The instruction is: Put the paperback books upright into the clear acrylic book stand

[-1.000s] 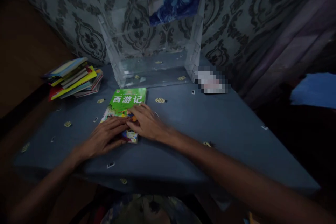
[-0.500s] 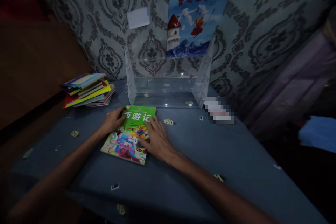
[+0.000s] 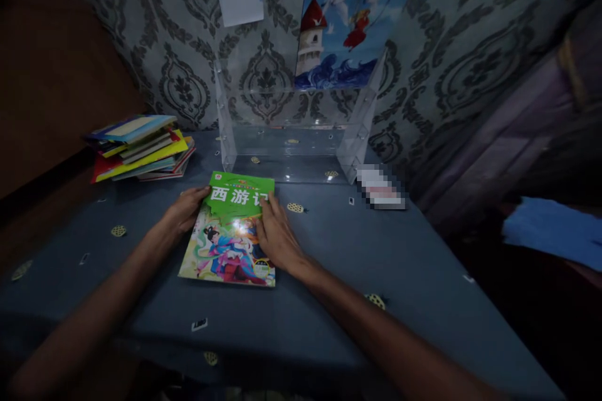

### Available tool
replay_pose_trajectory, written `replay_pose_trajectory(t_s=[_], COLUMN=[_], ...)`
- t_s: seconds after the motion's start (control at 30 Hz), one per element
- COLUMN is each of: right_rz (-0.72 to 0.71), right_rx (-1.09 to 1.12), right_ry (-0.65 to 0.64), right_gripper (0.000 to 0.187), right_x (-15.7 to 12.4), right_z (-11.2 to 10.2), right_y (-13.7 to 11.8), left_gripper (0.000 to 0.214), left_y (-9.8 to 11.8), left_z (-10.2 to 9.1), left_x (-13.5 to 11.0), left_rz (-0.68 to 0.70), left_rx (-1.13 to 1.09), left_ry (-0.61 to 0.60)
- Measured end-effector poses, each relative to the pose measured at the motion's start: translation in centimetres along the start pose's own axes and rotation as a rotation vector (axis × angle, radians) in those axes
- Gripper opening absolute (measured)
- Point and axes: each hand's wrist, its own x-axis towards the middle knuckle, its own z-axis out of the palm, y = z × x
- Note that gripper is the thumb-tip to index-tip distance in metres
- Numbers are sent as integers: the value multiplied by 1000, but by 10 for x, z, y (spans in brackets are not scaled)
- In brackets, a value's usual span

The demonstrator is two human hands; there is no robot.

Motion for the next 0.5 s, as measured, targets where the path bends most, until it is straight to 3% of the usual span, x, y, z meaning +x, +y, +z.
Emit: replay_pose_trajectory(t_s=[0.17,0.3,0.4,0.5], right_rz=[286,551,612,602], right_rx=[258,676,936,1062], right_ry=[193,186,182,152], right_gripper=[59,41,40,44], right_x=[6,9,9,8], right_z=[-10,-21,-28,-35], right_y=[-7,-26,-39,-46], left_gripper=[9,14,14,17], left_y=[4,1,-3,-6], left_z=[16,26,36,47], left_x=[-11,-18,-19,-19], left_rz=[79,113,77,20], left_rx=[-69,-100,-129,-140], left_ry=[-4,10,76,99])
